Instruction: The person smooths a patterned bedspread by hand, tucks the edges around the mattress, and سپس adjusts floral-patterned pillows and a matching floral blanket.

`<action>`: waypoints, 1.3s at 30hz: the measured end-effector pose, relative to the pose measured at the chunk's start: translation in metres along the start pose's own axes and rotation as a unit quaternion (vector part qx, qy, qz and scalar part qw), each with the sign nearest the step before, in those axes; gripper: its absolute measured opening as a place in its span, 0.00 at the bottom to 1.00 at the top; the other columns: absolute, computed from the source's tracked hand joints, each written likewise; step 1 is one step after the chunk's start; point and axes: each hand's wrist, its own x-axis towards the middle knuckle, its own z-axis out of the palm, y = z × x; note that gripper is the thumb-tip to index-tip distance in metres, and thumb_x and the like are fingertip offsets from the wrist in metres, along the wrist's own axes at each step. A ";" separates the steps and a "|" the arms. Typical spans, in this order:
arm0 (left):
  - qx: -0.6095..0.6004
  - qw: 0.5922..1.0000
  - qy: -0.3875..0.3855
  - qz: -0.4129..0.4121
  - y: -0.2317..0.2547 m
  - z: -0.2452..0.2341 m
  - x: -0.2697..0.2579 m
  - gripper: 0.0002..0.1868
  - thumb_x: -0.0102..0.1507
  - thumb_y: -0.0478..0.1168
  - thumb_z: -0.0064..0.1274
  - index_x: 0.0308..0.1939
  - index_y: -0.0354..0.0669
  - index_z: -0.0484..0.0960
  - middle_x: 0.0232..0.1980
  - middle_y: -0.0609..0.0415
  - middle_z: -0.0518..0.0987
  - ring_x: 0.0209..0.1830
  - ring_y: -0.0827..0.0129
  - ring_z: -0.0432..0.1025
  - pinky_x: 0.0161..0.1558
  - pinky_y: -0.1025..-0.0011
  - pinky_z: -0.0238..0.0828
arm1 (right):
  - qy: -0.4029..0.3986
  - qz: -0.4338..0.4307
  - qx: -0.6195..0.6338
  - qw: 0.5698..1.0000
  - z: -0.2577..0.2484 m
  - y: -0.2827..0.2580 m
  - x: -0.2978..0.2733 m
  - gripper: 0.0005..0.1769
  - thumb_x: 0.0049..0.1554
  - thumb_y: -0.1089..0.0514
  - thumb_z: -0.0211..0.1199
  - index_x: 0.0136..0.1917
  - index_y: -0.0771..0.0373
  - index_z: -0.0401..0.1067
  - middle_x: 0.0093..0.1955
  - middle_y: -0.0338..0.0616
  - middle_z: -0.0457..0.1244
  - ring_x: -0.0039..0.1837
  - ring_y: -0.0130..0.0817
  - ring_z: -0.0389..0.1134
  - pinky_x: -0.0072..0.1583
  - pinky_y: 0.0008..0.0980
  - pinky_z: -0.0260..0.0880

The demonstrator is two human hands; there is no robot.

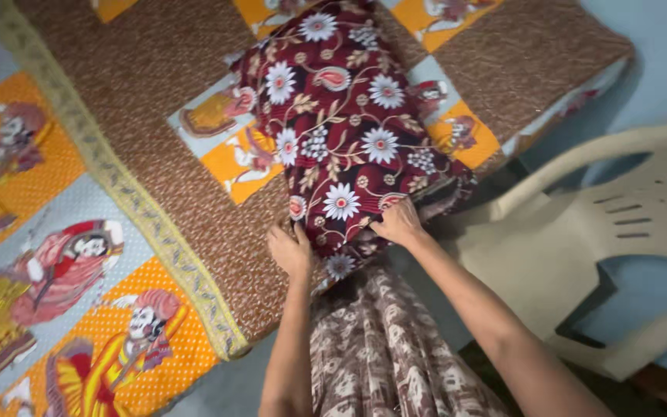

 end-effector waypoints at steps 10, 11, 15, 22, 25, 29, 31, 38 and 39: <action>-0.110 0.867 -0.298 0.384 0.152 0.041 -0.049 0.13 0.62 0.40 0.56 0.49 0.42 0.80 0.50 0.45 0.79 0.51 0.48 0.72 0.52 0.51 0.68 | 0.380 0.179 0.212 0.882 0.042 0.137 -0.062 0.24 0.48 0.59 0.74 0.58 0.59 0.76 0.54 0.54 0.66 0.56 0.52 0.67 0.58 0.47 0.69; -0.105 0.857 -0.321 0.389 0.157 0.054 -0.062 0.13 0.63 0.41 0.56 0.51 0.42 0.79 0.52 0.45 0.79 0.52 0.48 0.72 0.53 0.52 0.69 | 0.349 0.213 0.251 0.877 0.044 0.148 -0.057 0.24 0.49 0.58 0.74 0.59 0.59 0.76 0.53 0.54 0.66 0.54 0.51 0.68 0.57 0.46 0.70; -0.051 0.830 -0.332 0.445 0.167 0.082 -0.105 0.23 0.55 0.39 0.57 0.55 0.45 0.80 0.65 0.44 0.74 0.67 0.48 0.65 0.64 0.49 0.60 | 0.333 0.204 0.465 0.795 0.050 0.166 -0.039 0.28 0.52 0.52 0.72 0.64 0.59 0.71 0.50 0.46 0.71 0.51 0.44 0.73 0.55 0.42 0.74; 0.193 0.791 -0.362 0.454 0.197 0.102 -0.116 0.38 0.58 0.44 0.54 0.73 0.46 0.66 0.80 0.49 0.57 0.81 0.51 0.47 0.76 0.48 0.44 | 0.231 0.293 0.264 0.889 0.050 0.182 -0.015 0.20 0.57 0.41 0.71 0.49 0.60 0.78 0.43 0.52 0.71 0.47 0.48 0.72 0.51 0.43 0.70; 0.258 0.784 -0.323 0.462 0.201 0.127 -0.119 0.38 0.61 0.45 0.51 0.76 0.46 0.63 0.80 0.49 0.56 0.81 0.52 0.47 0.76 0.48 0.43 | 0.193 0.277 0.290 0.895 0.058 0.197 -0.023 0.15 0.60 0.45 0.66 0.46 0.59 0.78 0.41 0.51 0.71 0.44 0.46 0.72 0.47 0.42 0.69; 0.332 0.775 -0.378 0.383 0.195 0.166 -0.114 0.45 0.58 0.47 0.54 0.78 0.51 0.56 0.80 0.49 0.53 0.79 0.54 0.46 0.75 0.51 0.40 | 0.157 0.136 0.434 0.877 0.061 0.196 -0.075 0.10 0.60 0.52 0.62 0.43 0.60 0.73 0.34 0.46 0.69 0.38 0.37 0.71 0.42 0.38 0.70; 0.345 0.773 -0.415 0.333 0.177 0.184 -0.107 0.43 0.60 0.48 0.54 0.79 0.53 0.58 0.79 0.50 0.58 0.82 0.55 0.47 0.78 0.54 0.41 | 0.065 0.139 0.439 0.885 0.056 0.197 -0.115 0.12 0.63 0.51 0.60 0.42 0.60 0.72 0.33 0.50 0.67 0.38 0.45 0.71 0.43 0.42 0.70; 0.284 0.812 -0.386 0.334 0.184 0.180 -0.093 0.53 0.44 0.59 0.68 0.73 0.59 0.66 0.74 0.53 0.67 0.78 0.55 0.53 0.70 0.55 0.43 | 0.130 0.073 0.246 0.958 0.049 0.169 -0.109 0.07 0.57 0.52 0.62 0.45 0.56 0.74 0.49 0.48 0.69 0.51 0.55 0.70 0.50 0.51 0.70; 0.241 0.817 -0.371 0.371 0.192 0.168 -0.088 0.49 0.44 0.59 0.67 0.68 0.58 0.70 0.70 0.50 0.70 0.75 0.52 0.57 0.69 0.53 0.47 | 0.124 0.081 0.232 0.961 0.040 0.167 -0.100 0.08 0.56 0.51 0.63 0.45 0.56 0.74 0.49 0.48 0.69 0.51 0.55 0.70 0.50 0.52 0.70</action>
